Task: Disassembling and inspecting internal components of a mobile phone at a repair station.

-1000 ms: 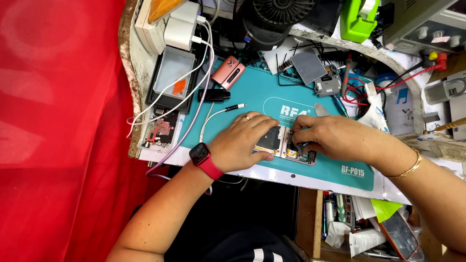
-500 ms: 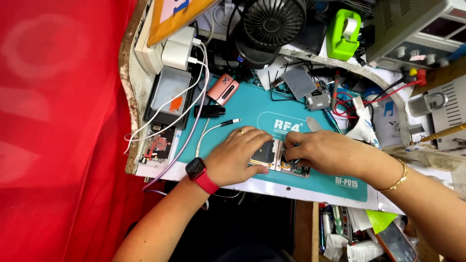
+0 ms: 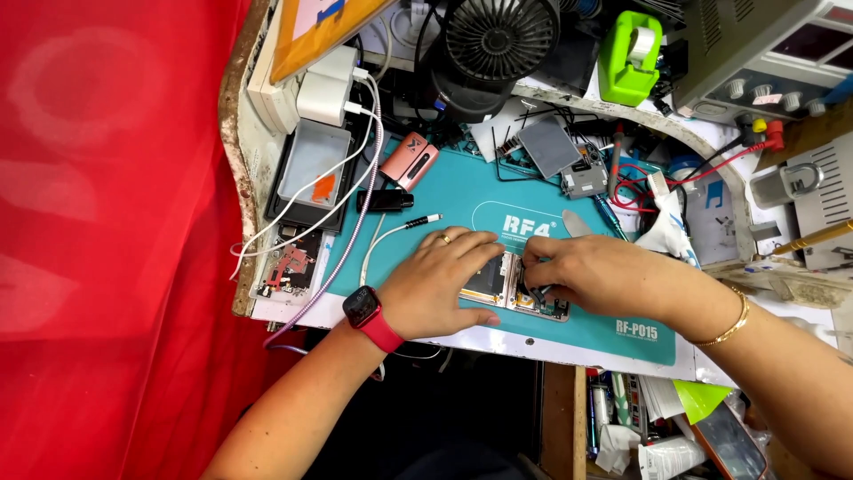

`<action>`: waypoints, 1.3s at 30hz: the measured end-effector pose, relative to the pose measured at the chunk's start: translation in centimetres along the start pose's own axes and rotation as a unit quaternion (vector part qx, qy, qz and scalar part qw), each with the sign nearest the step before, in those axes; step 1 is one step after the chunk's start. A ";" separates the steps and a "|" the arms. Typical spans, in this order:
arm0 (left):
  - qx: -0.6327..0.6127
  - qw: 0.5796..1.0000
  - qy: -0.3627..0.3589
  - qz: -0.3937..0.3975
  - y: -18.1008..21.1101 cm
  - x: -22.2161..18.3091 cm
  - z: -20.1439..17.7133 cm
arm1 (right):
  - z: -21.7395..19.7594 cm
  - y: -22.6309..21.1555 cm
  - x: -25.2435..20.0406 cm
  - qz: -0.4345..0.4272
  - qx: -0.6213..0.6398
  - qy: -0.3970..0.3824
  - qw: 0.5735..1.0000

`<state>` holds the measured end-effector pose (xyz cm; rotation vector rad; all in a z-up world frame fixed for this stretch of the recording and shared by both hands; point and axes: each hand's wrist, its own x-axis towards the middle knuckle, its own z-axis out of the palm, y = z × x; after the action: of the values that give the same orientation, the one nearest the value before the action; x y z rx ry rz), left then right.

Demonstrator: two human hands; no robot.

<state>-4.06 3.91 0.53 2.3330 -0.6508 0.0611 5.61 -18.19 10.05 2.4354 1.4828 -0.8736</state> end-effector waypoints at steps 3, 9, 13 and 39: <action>0.055 0.998 -0.008 0.028 0.9 0.8 0.5 | 0.0 1.0 -0.7 -0.019 0.141 0.118 0.983; 0.057 0.998 -0.010 0.035 0.5 2.8 2.5 | 5.3 4.8 -2.5 -0.073 0.184 0.228 0.953; 0.049 0.998 0.002 0.046 0.2 2.8 2.7 | 5.8 3.6 -1.7 -0.058 0.094 0.233 0.966; 0.030 0.996 0.031 0.072 0.2 2.0 3.1 | 5.2 5.9 2.3 0.082 0.152 0.554 0.814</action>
<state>-2.83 0.91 -1.27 2.3290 -0.7948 0.2216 9.35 -21.51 3.59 3.4810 1.3341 0.5725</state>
